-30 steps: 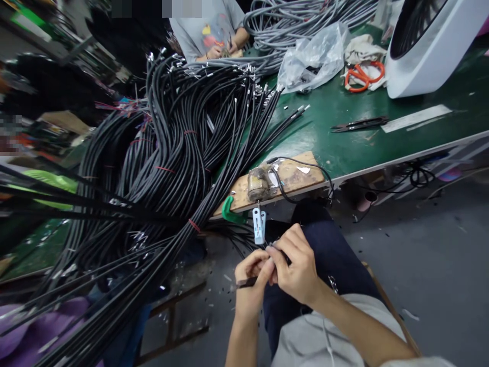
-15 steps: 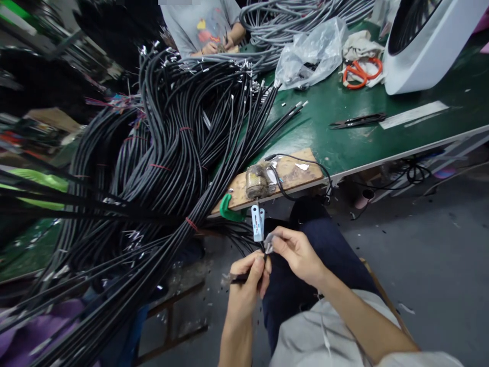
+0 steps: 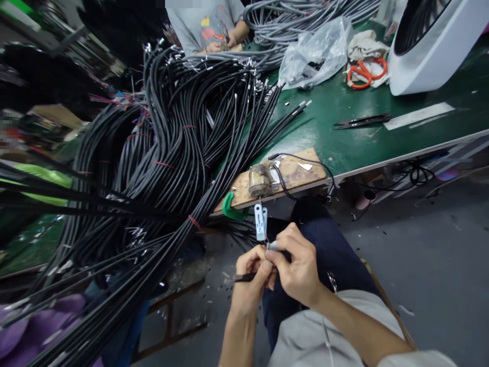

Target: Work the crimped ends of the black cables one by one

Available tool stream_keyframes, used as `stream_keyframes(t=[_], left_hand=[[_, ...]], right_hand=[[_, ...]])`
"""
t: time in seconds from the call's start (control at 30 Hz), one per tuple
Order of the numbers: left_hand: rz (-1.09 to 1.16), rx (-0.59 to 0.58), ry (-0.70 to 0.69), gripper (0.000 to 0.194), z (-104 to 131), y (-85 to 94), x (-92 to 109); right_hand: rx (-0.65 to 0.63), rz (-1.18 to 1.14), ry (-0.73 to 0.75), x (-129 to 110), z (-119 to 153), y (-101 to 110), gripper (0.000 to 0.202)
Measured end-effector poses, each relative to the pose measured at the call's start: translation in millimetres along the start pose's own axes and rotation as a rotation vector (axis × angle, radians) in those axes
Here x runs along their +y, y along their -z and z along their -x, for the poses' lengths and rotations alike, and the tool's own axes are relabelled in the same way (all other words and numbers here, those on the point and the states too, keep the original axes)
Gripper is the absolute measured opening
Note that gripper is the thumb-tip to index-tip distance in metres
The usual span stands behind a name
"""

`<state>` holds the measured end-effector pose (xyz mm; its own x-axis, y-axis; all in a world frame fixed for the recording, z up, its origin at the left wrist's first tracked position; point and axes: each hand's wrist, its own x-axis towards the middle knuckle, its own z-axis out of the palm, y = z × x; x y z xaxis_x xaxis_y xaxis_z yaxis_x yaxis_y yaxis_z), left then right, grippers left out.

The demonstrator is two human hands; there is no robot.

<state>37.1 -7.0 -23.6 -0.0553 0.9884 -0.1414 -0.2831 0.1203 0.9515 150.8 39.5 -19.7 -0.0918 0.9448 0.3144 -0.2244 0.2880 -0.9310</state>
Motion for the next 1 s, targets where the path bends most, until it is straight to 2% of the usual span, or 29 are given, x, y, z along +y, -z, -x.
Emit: stream_keyframes(t=[0.07,0.1,0.17,0.27,0.3,0.37,0.43,0.5,0.6,0.77,0.87,1.0], left_hand=[[-0.025,0.008,-0.015,0.027,0,2.0,2],[-0.035,-0.001,-0.026,0.025,0,3.9,4],[-0.047,-0.043,-0.066,0.018,-1,8.5,8],[-0.069,-0.070,-0.145,0.011,-4,13.0,12],[-0.091,-0.054,-0.166,0.011,-6,13.1,13],[-0.146,0.000,-0.186,0.012,-8,11.5,12],[-0.194,0.047,-0.179,0.014,-9,9.4,11],[-0.207,0.078,-0.176,0.014,-9,8.8,10],[-0.166,0.098,-0.228,0.014,-7,11.4,9],[-0.016,0.115,-0.317,0.012,-12,14.8,7],[0.052,0.108,-0.289,0.011,-19,12.1,6],[0.018,0.117,-0.221,0.010,-24,7.4,4]], right_hand=[[0.002,0.136,0.144,-4,-3,5,0.013],[-0.049,0.110,0.126,-4,-5,7,0.012],[-0.222,-0.123,-0.103,-3,-12,12,0.009],[-0.475,-0.526,-0.614,3,-24,19,0.029],[-0.526,-0.576,-0.741,5,-29,21,0.033],[-0.579,-0.525,-0.883,9,-39,25,0.034],[-0.548,-0.387,-0.905,10,-51,28,0.032],[-0.438,-0.284,-0.864,9,-64,28,0.034],[-0.319,-0.275,-0.790,3,-78,19,0.044],[-0.373,-0.420,-0.729,-1,-79,-1,0.051],[-0.329,-0.581,-0.728,3,-72,-7,0.046],[-0.278,-0.760,-0.755,7,-65,-10,0.040]])
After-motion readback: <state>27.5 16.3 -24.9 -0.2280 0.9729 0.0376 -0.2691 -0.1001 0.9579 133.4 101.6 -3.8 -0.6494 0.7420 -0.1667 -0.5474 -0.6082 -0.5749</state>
